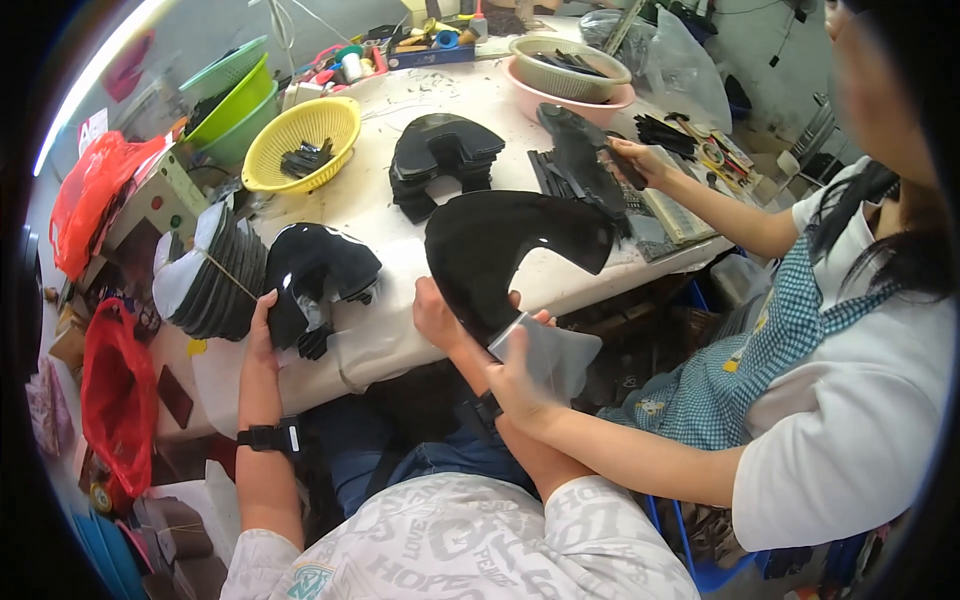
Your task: The recorder is sorting and counting stacks of black shoe heel or upper components at a manufacturing workbench.
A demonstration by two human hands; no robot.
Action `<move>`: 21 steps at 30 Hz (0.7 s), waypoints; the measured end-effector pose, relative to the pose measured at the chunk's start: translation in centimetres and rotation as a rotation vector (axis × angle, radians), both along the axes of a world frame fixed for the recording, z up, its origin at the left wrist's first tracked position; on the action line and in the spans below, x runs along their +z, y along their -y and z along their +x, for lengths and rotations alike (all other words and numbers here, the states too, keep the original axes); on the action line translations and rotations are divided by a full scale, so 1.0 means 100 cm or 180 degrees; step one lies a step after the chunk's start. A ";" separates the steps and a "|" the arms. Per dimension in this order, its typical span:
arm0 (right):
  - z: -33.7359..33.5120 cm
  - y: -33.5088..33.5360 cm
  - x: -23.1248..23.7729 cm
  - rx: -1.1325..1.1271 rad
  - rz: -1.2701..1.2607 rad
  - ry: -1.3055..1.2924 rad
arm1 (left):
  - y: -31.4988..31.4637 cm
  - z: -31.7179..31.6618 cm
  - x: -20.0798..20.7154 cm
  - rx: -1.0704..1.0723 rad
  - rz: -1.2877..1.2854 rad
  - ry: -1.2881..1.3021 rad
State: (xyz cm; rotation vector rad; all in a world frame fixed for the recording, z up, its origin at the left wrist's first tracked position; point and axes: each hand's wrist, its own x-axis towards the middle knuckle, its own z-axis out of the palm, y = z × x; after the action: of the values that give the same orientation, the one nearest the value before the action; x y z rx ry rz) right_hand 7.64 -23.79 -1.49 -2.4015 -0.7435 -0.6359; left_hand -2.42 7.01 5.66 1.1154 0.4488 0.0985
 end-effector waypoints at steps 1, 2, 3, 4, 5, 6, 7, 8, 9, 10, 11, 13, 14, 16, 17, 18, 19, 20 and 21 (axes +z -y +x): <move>-0.005 -0.005 0.011 -0.0211 -0.0633 0.0385 | -0.004 -0.006 -0.002 0.0028 -0.0050 -0.0053; -0.013 0.001 0.022 -0.0464 -0.1288 0.0785 | -0.005 -0.006 -0.004 0.0013 -0.0121 -0.0091; -0.089 0.075 0.009 -0.0611 -0.1886 0.1222 | -0.015 -0.023 -0.002 0.0119 -0.0099 -0.0082; -0.085 0.084 0.033 -0.0902 -0.2506 0.1639 | -0.013 -0.021 0.004 0.0092 -0.0072 -0.0114; -0.101 0.091 0.044 -0.1192 -0.3151 0.2042 | -0.012 -0.016 0.004 0.0062 -0.0062 -0.0154; -0.100 0.085 0.062 -0.1459 -0.3768 0.2435 | -0.013 -0.016 0.005 0.0057 -0.0036 -0.0151; -0.106 0.086 0.071 -0.1475 -0.3759 0.2429 | -0.013 -0.015 0.003 0.0091 -0.0011 -0.0145; -0.112 0.089 0.081 -0.1599 -0.4810 0.2844 | -0.010 -0.010 0.000 0.0090 -0.0020 -0.0123; -0.114 0.090 0.085 -0.1685 -0.5866 0.3235 | -0.009 -0.005 -0.002 0.0059 -0.0036 -0.0104; -0.113 0.088 0.081 -0.1675 -0.5829 0.3241 | -0.011 -0.005 0.001 0.0063 -0.0040 -0.0066; -0.110 0.084 0.075 -0.1688 -0.6383 0.3746 | -0.013 -0.006 0.004 0.0077 -0.0040 -0.0028; -0.110 0.073 0.074 -0.1654 -0.6802 0.4354 | -0.028 -0.004 0.001 -0.0229 -0.0401 0.0152; -0.112 0.070 0.083 -0.1618 -0.6546 0.4343 | -0.030 0.002 0.001 -0.0218 -0.0390 0.0156; -0.113 0.058 0.080 -0.1482 -0.6265 0.4285 | -0.020 0.017 0.008 -0.0258 -0.0428 0.0108; -0.113 0.046 0.073 -0.1373 -0.6192 0.4296 | -0.019 0.020 0.014 -0.0257 -0.0471 0.0067; -0.115 0.031 0.080 -0.1316 -0.6062 0.4118 | -0.023 0.023 0.013 -0.0304 -0.0505 0.0071; -0.117 0.011 0.086 -0.1241 -0.5925 0.3940 | -0.031 0.023 0.009 -0.0345 -0.0535 0.0068; -0.115 -0.008 0.087 -0.1204 -0.5854 0.3998 | -0.030 0.025 0.010 -0.0301 -0.0486 0.0017; -0.111 -0.030 0.088 -0.1262 -0.5580 0.3906 | -0.033 0.024 0.011 -0.0249 -0.0441 -0.0033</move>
State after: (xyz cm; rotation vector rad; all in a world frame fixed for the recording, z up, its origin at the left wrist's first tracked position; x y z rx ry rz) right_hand -3.43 -20.80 7.30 -3.4152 -1.8427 -2.5699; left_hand -0.02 10.34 6.81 0.9962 0.4147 -0.0069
